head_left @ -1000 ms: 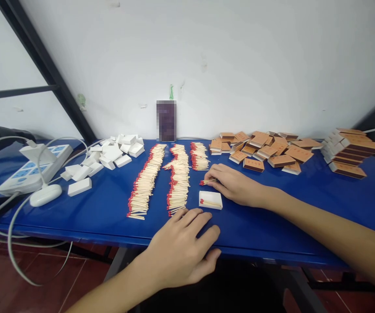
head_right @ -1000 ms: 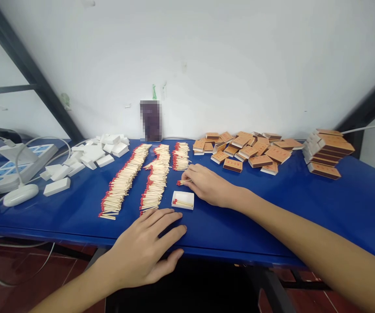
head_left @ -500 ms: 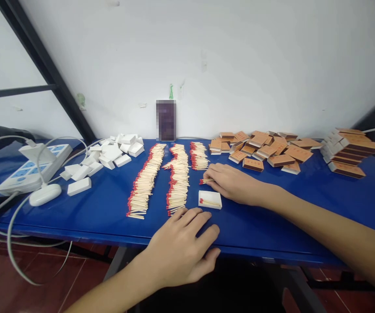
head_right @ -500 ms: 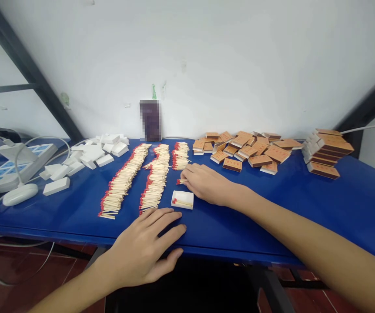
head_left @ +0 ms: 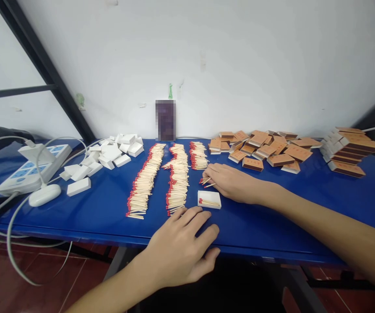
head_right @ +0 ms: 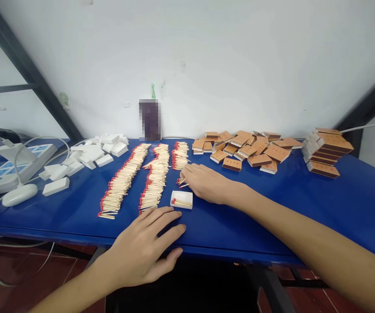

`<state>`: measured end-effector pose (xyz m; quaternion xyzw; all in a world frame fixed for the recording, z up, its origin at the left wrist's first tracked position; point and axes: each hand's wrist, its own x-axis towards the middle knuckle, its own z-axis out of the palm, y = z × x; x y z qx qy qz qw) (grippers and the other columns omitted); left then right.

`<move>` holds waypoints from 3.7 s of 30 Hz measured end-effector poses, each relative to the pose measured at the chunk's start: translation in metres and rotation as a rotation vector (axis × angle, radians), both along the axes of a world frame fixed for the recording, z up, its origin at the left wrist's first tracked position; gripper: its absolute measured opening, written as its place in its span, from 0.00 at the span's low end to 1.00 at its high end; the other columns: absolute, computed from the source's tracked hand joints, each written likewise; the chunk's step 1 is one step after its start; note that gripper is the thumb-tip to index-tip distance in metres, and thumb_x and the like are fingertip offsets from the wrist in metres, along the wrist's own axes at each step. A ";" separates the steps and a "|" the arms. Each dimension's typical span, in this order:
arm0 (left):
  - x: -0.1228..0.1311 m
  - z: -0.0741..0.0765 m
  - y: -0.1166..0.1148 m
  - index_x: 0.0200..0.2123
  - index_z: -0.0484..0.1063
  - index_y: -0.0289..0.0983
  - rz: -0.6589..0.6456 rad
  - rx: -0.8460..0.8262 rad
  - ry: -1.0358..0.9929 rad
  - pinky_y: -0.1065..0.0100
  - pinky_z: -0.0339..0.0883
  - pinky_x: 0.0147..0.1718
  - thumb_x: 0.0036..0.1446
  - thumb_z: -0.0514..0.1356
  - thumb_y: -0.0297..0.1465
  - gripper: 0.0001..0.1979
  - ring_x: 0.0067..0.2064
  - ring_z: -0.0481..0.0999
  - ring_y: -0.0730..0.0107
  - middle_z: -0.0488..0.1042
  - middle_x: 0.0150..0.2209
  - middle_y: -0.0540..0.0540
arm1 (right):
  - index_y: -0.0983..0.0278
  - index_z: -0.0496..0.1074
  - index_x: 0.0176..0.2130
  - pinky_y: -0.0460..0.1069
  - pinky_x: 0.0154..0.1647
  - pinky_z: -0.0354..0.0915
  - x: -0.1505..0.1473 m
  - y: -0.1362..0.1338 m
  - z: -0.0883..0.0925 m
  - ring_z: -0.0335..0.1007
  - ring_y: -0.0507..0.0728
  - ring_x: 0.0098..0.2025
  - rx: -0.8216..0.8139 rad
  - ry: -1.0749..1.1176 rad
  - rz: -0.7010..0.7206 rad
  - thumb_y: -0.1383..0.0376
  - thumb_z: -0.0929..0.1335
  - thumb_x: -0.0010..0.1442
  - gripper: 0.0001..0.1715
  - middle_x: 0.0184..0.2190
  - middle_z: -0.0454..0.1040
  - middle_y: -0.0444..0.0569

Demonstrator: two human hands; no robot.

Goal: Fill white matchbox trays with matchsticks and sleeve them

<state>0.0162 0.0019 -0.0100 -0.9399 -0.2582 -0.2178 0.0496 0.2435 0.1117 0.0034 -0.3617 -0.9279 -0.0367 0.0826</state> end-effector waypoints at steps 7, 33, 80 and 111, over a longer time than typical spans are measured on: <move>0.000 0.000 0.000 0.50 0.71 0.35 -0.004 -0.008 0.006 0.51 0.69 0.52 0.65 0.54 0.34 0.14 0.55 0.72 0.52 0.73 0.51 0.38 | 0.66 0.67 0.41 0.55 0.43 0.62 -0.001 -0.001 0.003 0.66 0.61 0.40 -0.095 0.058 -0.021 0.74 0.57 0.66 0.12 0.41 0.72 0.58; 0.000 0.003 -0.001 0.48 0.72 0.36 0.043 -0.037 -0.027 0.47 0.66 0.58 0.63 0.57 0.35 0.14 0.65 0.61 0.44 0.68 0.59 0.34 | 0.62 0.72 0.36 0.53 0.41 0.63 -0.012 -0.052 0.030 0.67 0.57 0.39 -0.359 0.215 -0.009 0.62 0.57 0.72 0.19 0.36 0.73 0.50; 0.000 0.002 0.000 0.51 0.71 0.35 0.033 -0.062 0.002 0.48 0.64 0.60 0.65 0.54 0.35 0.16 0.64 0.65 0.48 0.69 0.58 0.34 | 0.61 0.77 0.36 0.47 0.35 0.61 0.005 -0.048 0.042 0.68 0.52 0.34 -0.343 0.117 0.223 0.65 0.65 0.67 0.11 0.36 0.71 0.46; -0.001 0.002 -0.001 0.49 0.72 0.34 0.028 -0.026 -0.031 0.50 0.66 0.58 0.64 0.55 0.34 0.15 0.61 0.67 0.49 0.69 0.57 0.33 | 0.61 0.71 0.37 0.50 0.39 0.62 0.005 -0.049 0.046 0.69 0.56 0.39 -0.219 0.348 0.160 0.64 0.69 0.59 0.04 0.39 0.73 0.49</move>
